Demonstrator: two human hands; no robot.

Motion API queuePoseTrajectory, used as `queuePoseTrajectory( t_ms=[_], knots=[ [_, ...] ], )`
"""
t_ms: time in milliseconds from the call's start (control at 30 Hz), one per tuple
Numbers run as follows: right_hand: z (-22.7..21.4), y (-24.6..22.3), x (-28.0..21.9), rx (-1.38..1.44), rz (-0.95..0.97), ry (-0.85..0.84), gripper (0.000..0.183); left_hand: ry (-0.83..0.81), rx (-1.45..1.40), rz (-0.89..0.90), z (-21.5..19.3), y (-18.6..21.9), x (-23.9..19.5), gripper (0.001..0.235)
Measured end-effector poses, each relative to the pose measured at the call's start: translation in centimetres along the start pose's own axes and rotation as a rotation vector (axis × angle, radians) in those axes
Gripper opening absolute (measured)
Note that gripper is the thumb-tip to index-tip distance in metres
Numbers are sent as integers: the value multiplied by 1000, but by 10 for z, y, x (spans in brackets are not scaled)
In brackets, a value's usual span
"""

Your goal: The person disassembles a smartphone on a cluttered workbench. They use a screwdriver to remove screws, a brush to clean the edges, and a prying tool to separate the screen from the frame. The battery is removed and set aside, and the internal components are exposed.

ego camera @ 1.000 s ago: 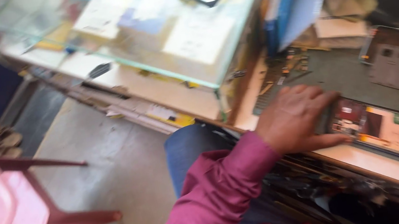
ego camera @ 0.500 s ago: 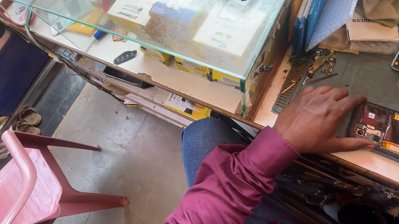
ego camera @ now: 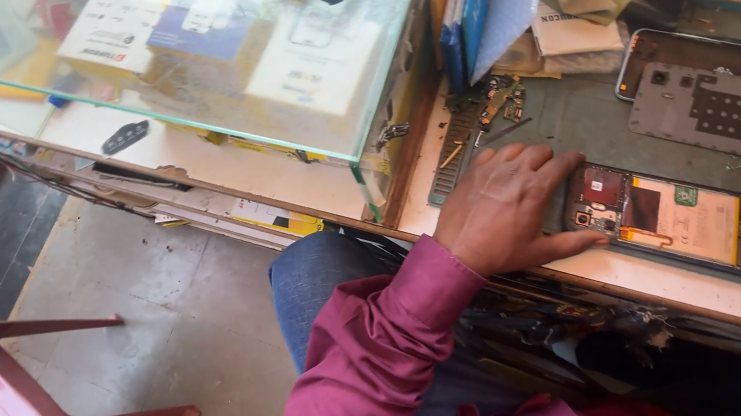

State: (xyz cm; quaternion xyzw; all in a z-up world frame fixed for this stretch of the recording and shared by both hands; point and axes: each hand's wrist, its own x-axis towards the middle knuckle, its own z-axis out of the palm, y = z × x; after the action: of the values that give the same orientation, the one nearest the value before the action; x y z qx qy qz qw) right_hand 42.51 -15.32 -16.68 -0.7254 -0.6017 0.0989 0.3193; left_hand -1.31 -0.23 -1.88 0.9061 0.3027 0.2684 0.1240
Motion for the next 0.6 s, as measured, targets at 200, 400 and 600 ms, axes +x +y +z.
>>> queuePoseTrajectory(
  t_ms=[200,400,600],
  knots=[
    [2,-15,17,97,-82,21,26,-1,-23,4,-4,2,-1,80],
    [-16,-84,25,396,-159,-8,34,-38,-22,2,-6,2,2,81],
    [-26,-121,31,433,-237,8,37,-23,-29,7,-7,3,2,79]
  ],
)
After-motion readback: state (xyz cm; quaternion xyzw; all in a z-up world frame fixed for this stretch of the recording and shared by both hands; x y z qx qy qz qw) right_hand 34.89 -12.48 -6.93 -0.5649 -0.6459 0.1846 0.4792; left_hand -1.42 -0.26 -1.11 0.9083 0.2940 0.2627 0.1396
